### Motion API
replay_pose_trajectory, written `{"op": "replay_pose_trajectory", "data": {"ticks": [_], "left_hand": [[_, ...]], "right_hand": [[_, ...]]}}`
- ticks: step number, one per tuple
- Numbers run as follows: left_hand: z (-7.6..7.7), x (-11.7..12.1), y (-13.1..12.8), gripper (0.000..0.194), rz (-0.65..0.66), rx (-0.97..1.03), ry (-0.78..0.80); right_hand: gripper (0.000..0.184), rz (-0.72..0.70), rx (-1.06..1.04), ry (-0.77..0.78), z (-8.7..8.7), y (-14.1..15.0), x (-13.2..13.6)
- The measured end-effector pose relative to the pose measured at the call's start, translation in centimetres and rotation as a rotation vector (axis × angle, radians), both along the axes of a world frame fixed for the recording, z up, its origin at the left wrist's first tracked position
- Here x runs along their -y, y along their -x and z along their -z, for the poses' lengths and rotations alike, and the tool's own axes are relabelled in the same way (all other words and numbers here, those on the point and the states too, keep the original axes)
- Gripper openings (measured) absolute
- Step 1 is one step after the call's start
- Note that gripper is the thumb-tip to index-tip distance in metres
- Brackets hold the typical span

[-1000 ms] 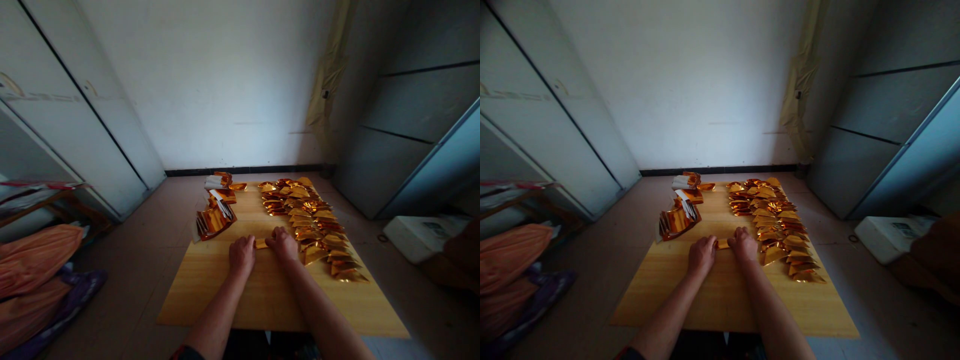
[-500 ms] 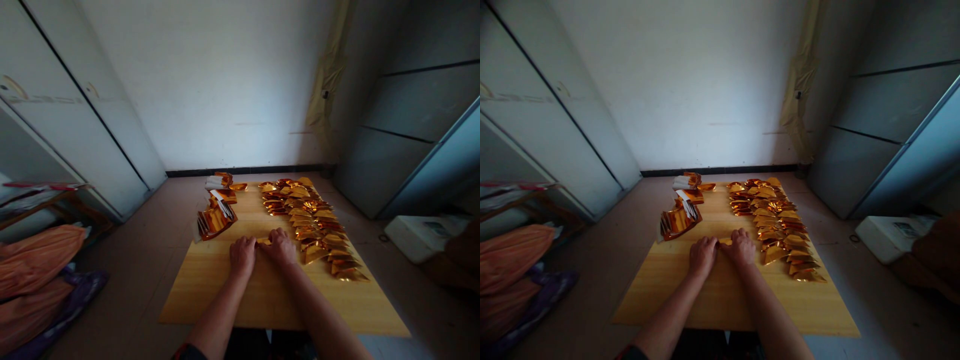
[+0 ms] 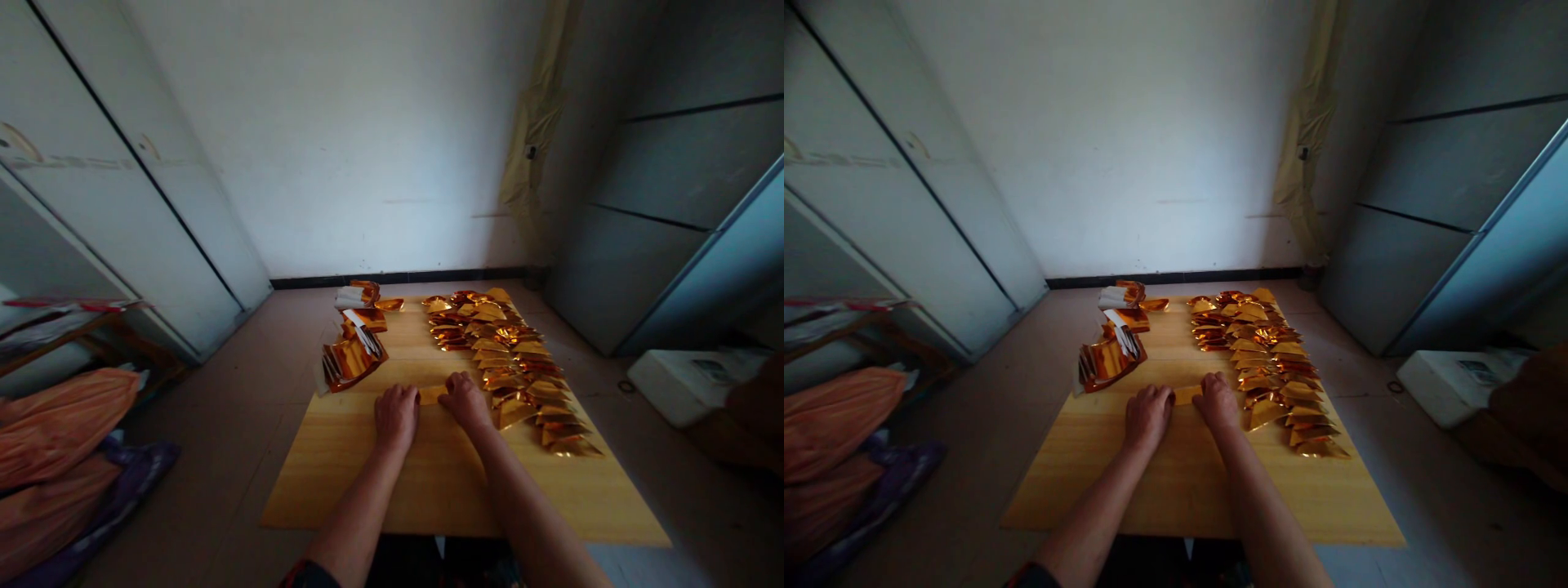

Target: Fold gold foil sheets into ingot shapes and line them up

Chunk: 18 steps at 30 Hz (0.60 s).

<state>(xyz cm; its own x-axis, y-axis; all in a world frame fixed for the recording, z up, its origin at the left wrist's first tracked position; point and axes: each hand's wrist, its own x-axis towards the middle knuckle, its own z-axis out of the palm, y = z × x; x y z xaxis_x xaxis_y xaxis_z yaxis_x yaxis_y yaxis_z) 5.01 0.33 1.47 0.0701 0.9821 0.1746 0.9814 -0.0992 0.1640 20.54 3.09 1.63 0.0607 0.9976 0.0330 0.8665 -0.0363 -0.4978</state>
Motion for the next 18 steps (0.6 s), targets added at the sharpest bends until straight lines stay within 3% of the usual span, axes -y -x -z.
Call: {"op": "replay_pose_trajectory", "data": {"ticks": [7, 13, 18], "left_hand": [[-0.4, 0.2, 0.5, 0.020, 0.018, 0.011, 0.010], [-0.2, 0.7, 0.9, 0.029, 0.016, 0.034, 0.015], [0.3, 0.4, 1.1, 0.032, -0.039, 0.096, 0.001]], "right_hand": [[0.015, -0.039, -0.039, -0.046, 0.6, -1.1, -0.4], [0.034, -0.137, 0.013, -0.006, 0.0, -0.7, -0.2], [0.028, -0.155, 0.109, -0.019, -0.2, -0.2, 0.2]]}}
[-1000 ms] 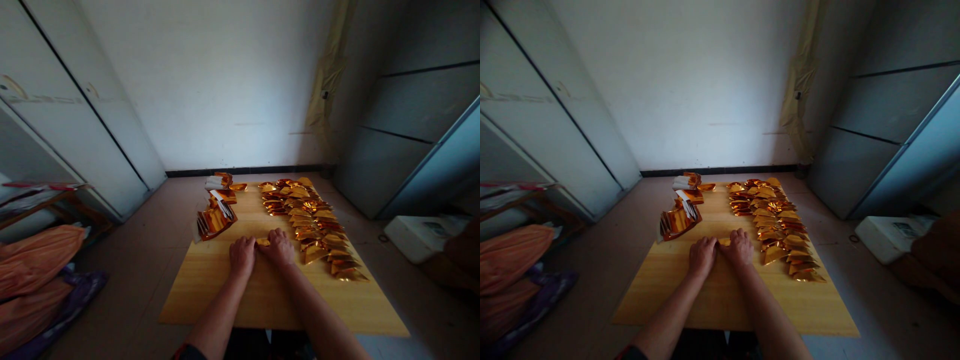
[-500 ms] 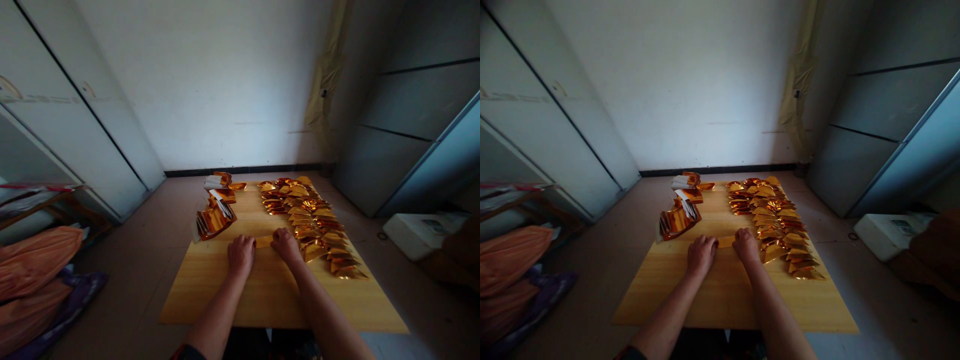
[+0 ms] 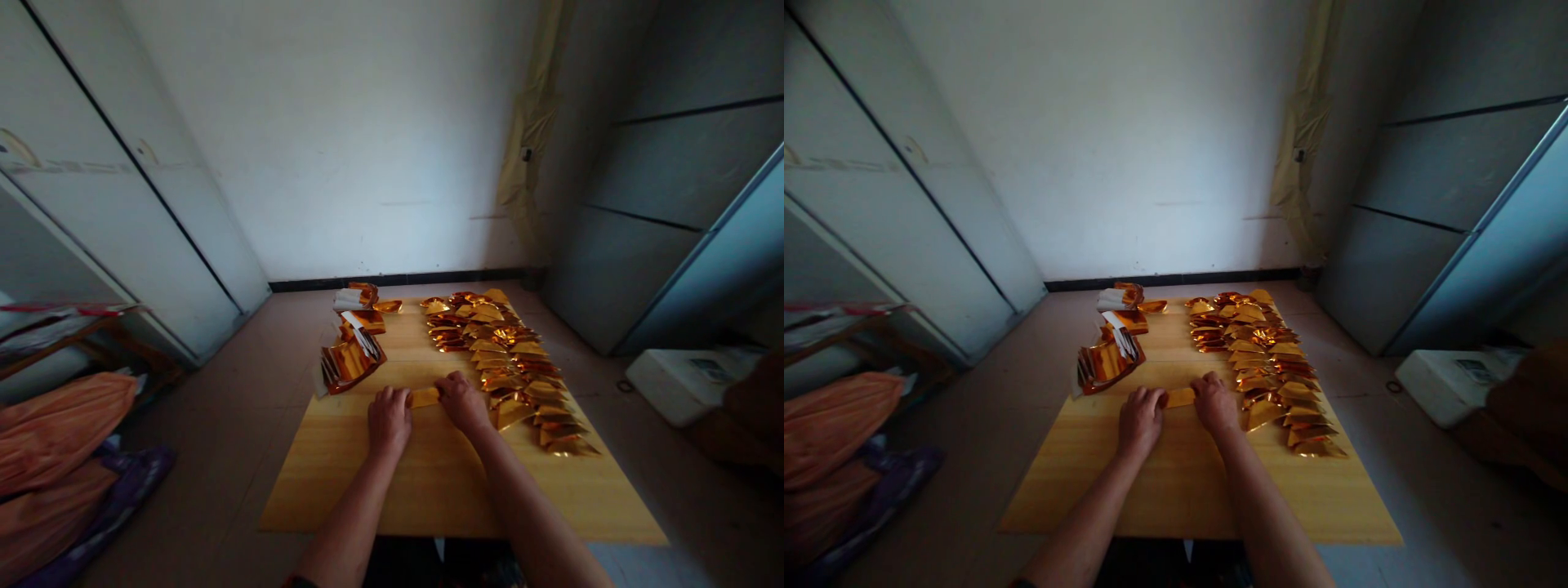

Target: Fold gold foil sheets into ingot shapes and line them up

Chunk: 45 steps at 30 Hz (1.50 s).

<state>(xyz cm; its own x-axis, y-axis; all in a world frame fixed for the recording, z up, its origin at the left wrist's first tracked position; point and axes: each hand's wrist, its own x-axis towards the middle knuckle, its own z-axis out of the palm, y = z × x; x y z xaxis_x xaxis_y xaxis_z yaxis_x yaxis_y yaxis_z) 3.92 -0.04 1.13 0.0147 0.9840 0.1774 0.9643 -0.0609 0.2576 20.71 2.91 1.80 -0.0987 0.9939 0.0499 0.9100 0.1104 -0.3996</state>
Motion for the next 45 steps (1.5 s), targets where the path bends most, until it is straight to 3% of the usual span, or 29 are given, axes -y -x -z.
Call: {"op": "replay_pose_trajectory", "data": {"ticks": [13, 17, 19, 26, 31, 39, 45], "left_hand": [[0.7, 0.3, 0.2, 0.013, 0.071, 0.149, -0.214], [0.6, 0.3, 0.2, 0.031, 0.054, 0.166, -0.252], [0.6, 0.2, 0.1, 0.036, 0.049, 0.171, -0.250], [0.5, 0.5, 0.3, 0.010, 0.083, 0.217, -0.246], [0.4, 0.3, 0.2, 0.017, 0.127, 0.188, -0.272], [0.3, 0.0, 0.1, 0.016, 0.202, 0.104, -0.240], [0.3, -0.1, 0.0, 0.016, 0.201, 0.086, -0.161]], "right_hand": [[0.021, 0.064, -0.107, -0.107, 0.0, 0.0, 1.4], [0.022, 0.051, -0.143, -0.153, 0.5, 0.0, 1.5], [0.023, 0.044, -0.147, -0.158, 0.7, -0.1, 1.4], [0.026, 0.046, -0.155, -0.166, 0.6, 0.0, 1.5], [0.040, -0.050, -0.169, -0.288, 1.0, -0.2, 1.5], [0.035, -0.139, -0.084, -0.348, 0.4, 0.1, 1.6], [0.017, -0.213, -0.026, -0.308, 0.5, 0.0, 1.5]]}}
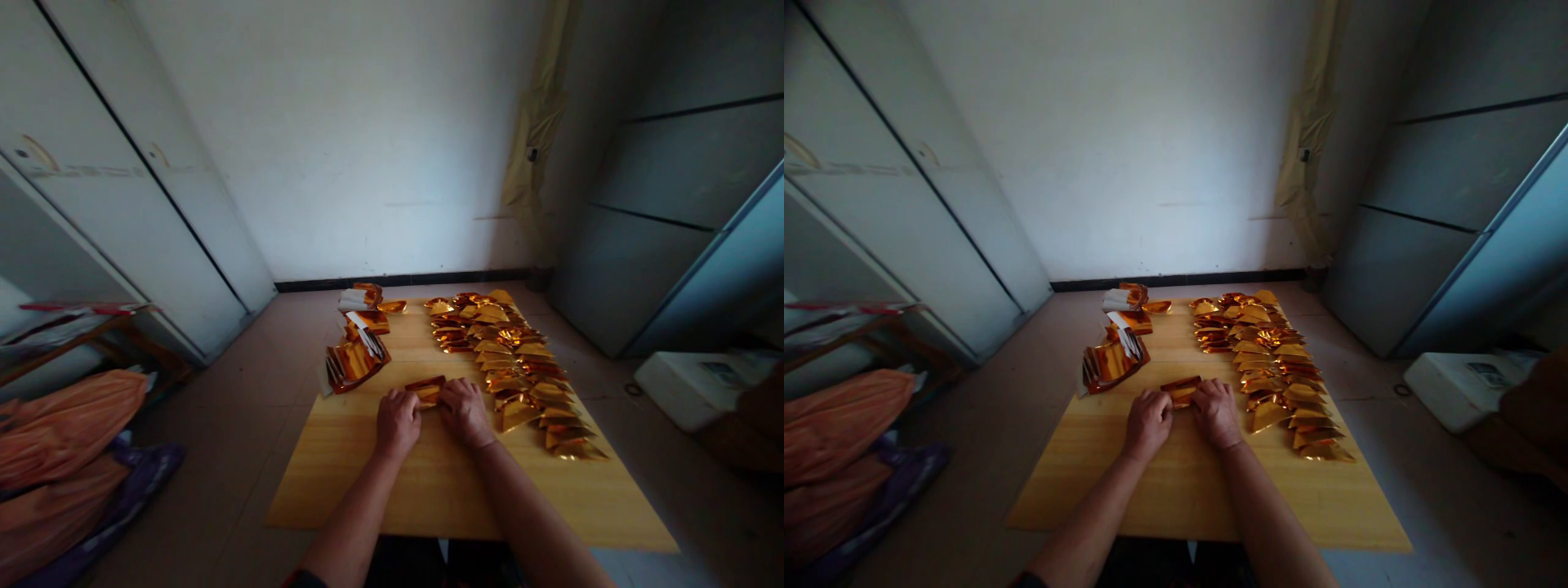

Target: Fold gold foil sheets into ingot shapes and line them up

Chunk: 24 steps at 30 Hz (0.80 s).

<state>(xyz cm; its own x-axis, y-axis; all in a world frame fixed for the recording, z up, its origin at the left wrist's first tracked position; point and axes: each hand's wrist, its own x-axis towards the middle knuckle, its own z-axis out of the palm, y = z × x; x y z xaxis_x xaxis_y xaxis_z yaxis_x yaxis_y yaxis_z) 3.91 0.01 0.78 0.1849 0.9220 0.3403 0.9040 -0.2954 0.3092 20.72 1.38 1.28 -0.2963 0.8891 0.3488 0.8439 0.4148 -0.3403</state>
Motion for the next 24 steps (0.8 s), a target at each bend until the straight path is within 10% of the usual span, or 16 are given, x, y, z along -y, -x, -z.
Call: {"op": "replay_pose_trajectory", "data": {"ticks": [11, 24], "left_hand": [[0.1, -0.9, 1.9, 0.016, 0.087, 0.131, 0.093], [0.5, -1.8, 1.8, 0.012, 0.014, 0.220, 0.055]], "right_hand": [[0.016, -0.109, -0.184, 0.113, 1.3, -1.6, -1.3], [0.018, 0.100, -0.060, 0.200, 0.0, -0.5, -1.7]]}}
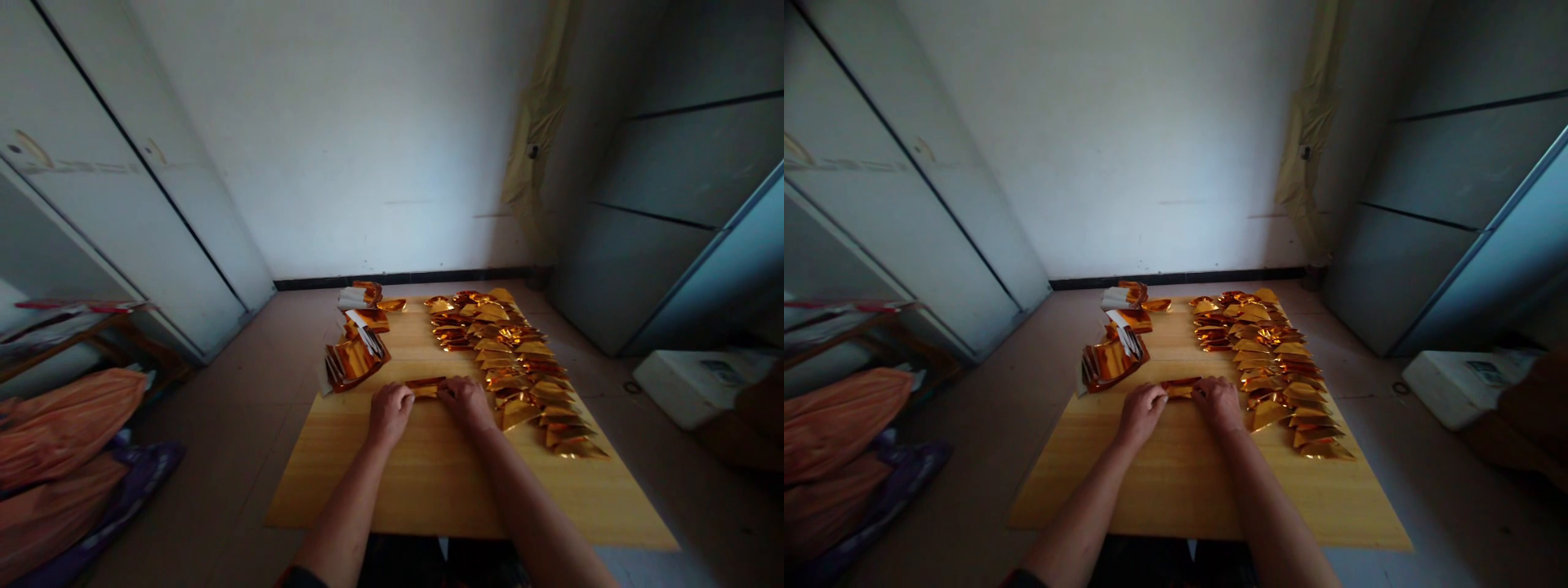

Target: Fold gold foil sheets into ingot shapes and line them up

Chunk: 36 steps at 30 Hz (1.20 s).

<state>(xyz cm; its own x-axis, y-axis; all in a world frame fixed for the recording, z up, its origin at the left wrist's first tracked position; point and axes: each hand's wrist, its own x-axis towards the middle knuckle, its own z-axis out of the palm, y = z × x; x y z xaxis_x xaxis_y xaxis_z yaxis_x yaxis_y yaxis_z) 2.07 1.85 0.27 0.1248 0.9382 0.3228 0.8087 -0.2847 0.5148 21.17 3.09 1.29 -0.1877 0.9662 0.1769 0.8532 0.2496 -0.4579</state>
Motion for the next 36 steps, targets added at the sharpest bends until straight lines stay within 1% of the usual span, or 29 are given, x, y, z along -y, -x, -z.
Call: {"op": "replay_pose_trajectory", "data": {"ticks": [3, 6, 10, 14, 18, 23, 29, 32, 36], "left_hand": [[0.1, -0.3, -0.3, 0.011, -0.017, -0.003, 0.018], [0.2, -0.4, -0.5, 0.010, -0.034, -0.031, 0.032], [0.4, -0.4, -0.5, 0.010, -0.034, -0.104, 0.035], [0.3, -0.5, -0.6, 0.011, -0.044, -0.188, 0.084], [-0.1, -0.6, -0.8, 0.012, -0.079, -0.256, 0.138], [-0.5, -0.4, -1.2, 0.013, -0.131, -0.315, 0.155], [-0.5, -0.1, -1.4, 0.014, -0.127, -0.312, 0.116], [-0.5, 0.1, -1.4, 0.014, -0.109, -0.307, 0.061], [-0.6, 0.3, -1.5, 0.021, -0.053, -0.344, 0.027]], "right_hand": [[0.016, 0.044, 0.038, 0.015, 0.0, 0.3, -0.1], [0.015, 0.048, 0.058, 0.015, 0.1, 0.5, -0.2], [0.016, 0.056, 0.089, 0.027, 0.2, 0.5, -0.3], [0.017, 0.059, 0.109, 0.026, 0.2, 0.5, -0.6], [0.017, 0.064, 0.151, 0.048, -0.3, 0.6, -0.8], [0.018, 0.113, 0.200, 0.078, -1.0, 1.0, -0.7], [0.014, 0.137, 0.175, 0.076, -0.9, 1.1, -0.6], [0.013, 0.146, 0.114, 0.047, -0.4, 0.9, -0.6], [0.011, 0.121, 0.027, -0.001, 0.4, 0.4, -0.4]]}}
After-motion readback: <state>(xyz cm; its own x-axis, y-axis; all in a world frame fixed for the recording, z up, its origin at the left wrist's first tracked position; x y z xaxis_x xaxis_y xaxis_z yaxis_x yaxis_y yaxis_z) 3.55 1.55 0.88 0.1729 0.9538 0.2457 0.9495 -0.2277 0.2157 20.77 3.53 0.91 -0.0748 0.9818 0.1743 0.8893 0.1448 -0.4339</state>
